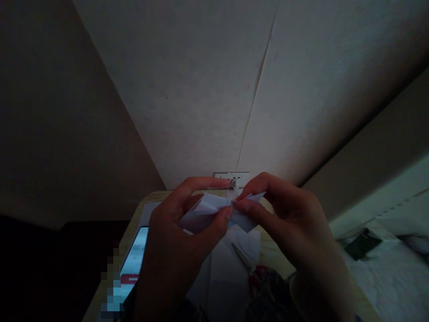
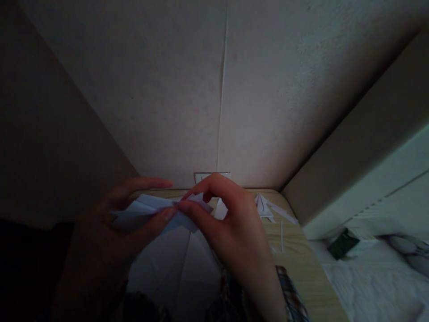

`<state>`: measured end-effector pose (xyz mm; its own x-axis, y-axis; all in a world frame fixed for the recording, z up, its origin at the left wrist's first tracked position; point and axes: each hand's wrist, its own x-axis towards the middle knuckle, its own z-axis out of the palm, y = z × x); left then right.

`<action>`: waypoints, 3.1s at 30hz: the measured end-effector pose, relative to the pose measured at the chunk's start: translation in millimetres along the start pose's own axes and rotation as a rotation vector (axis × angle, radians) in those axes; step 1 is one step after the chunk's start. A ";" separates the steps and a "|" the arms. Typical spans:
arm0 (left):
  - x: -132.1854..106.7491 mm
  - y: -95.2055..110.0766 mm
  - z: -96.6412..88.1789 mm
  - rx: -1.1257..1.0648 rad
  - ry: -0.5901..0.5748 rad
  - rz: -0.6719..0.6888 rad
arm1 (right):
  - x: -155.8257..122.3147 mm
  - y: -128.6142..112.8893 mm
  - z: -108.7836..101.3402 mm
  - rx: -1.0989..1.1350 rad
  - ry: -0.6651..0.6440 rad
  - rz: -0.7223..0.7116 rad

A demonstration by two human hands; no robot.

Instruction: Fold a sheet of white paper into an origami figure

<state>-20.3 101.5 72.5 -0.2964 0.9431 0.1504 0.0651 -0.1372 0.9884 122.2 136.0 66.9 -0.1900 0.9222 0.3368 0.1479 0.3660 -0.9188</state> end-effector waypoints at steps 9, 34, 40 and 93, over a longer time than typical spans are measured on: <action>3.4 -6.5 -3.5 0.072 -0.082 0.055 | -0.5 -4.7 -2.9 -0.098 0.026 -0.015; 6.7 -7.2 -5.5 0.060 -0.094 -0.013 | -4.3 -2.5 -6.7 -0.099 0.079 -0.073; 5.0 -10.2 -3.1 0.112 -0.034 0.056 | -4.1 -6.4 -8.0 -0.073 0.045 -0.079; 0.4 -2.2 2.3 -0.139 -0.253 -0.225 | -3.5 1.5 -14.1 -0.019 0.009 -0.258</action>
<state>-18.4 102.9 70.4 -0.0425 0.9970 -0.0640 -0.1104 0.0589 0.9921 136.8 135.0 67.2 -0.2155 0.7992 0.5611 0.1135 0.5912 -0.7985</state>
